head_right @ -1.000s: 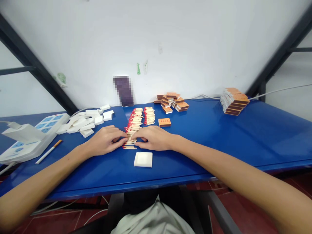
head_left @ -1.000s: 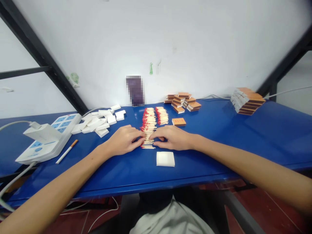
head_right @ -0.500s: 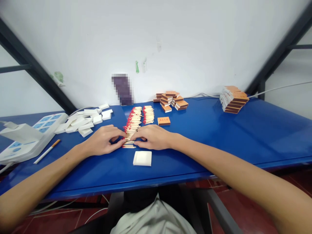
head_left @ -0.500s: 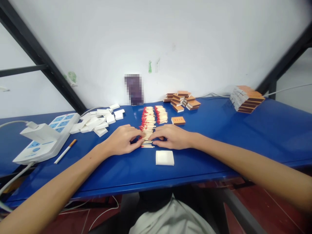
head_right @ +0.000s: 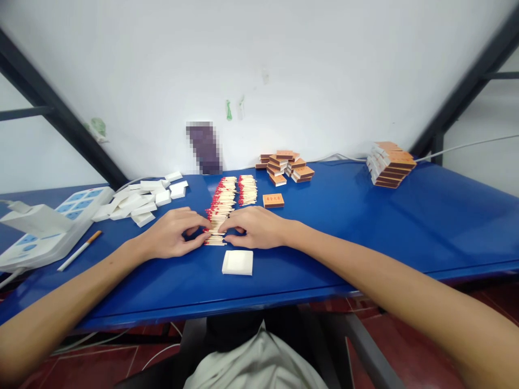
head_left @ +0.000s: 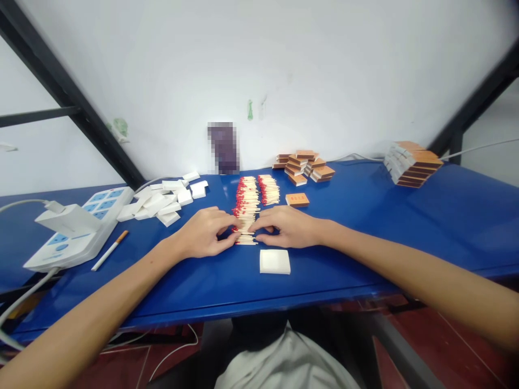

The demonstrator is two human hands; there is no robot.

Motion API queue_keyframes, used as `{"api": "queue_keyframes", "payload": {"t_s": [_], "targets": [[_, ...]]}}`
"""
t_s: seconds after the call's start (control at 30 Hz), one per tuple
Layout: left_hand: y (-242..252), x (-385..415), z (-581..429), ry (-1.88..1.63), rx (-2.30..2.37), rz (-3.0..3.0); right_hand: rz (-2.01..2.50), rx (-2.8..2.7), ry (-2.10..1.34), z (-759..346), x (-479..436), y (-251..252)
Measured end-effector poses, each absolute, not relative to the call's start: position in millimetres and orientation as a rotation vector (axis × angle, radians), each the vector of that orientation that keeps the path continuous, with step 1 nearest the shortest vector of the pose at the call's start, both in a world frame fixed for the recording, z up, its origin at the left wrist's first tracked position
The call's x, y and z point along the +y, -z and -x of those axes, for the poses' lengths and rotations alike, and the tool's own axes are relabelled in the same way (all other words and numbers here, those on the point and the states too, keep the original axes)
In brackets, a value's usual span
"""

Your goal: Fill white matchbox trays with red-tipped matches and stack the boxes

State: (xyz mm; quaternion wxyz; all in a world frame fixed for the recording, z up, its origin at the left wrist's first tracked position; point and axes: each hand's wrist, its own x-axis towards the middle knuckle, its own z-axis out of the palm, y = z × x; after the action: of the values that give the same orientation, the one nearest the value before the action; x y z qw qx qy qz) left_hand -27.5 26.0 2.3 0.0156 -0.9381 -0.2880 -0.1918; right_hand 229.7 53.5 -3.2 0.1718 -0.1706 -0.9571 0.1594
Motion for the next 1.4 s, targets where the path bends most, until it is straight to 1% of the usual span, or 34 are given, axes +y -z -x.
{"api": "queue_keyframes", "payload": {"t_s": [0.17, 0.33, 0.5, 0.7, 0.8, 0.93, 1.03, 1.27, 1.4], "targets": [[-3.7, 24.9, 28.6, 0.644, -0.870, 2.906, 0.543, -2.657, -0.604, -230.2, 49.4, -1.9], [-5.3, 21.7, 27.0, 0.728, -0.757, 2.901, 0.501, -2.666, -0.802, -233.6, 47.3, -7.5], [-4.3, 21.0, 24.7, 0.687, -0.735, 2.859, 0.537, -2.772, -0.776, -232.8, 47.4, -10.4], [-3.0, 24.4, 26.4, 0.631, -0.771, 2.860, 0.690, -2.781, -0.719, -225.5, 42.8, -9.0], [-3.2, 25.8, 29.0, 0.635, -0.788, 2.862, 0.686, -2.770, -0.711, -225.1, 42.6, -8.8], [-2.4, 28.7, 34.2, 0.675, -0.832, 2.863, 0.556, -2.685, -1.002, -230.3, 48.1, -10.9], [-1.7, 30.4, 37.9, 0.717, -0.853, 2.875, 0.608, -2.571, -1.140, -233.2, 52.1, -11.6], [-3.7, 29.6, 40.0, 0.754, -0.979, 2.844, 0.581, -2.642, -0.915, -229.4, 54.6, -5.1], [-3.0, 28.5, 38.3, 0.695, -0.982, 2.891, 0.624, -2.661, -0.865, -227.1, 54.9, -1.3]]}}
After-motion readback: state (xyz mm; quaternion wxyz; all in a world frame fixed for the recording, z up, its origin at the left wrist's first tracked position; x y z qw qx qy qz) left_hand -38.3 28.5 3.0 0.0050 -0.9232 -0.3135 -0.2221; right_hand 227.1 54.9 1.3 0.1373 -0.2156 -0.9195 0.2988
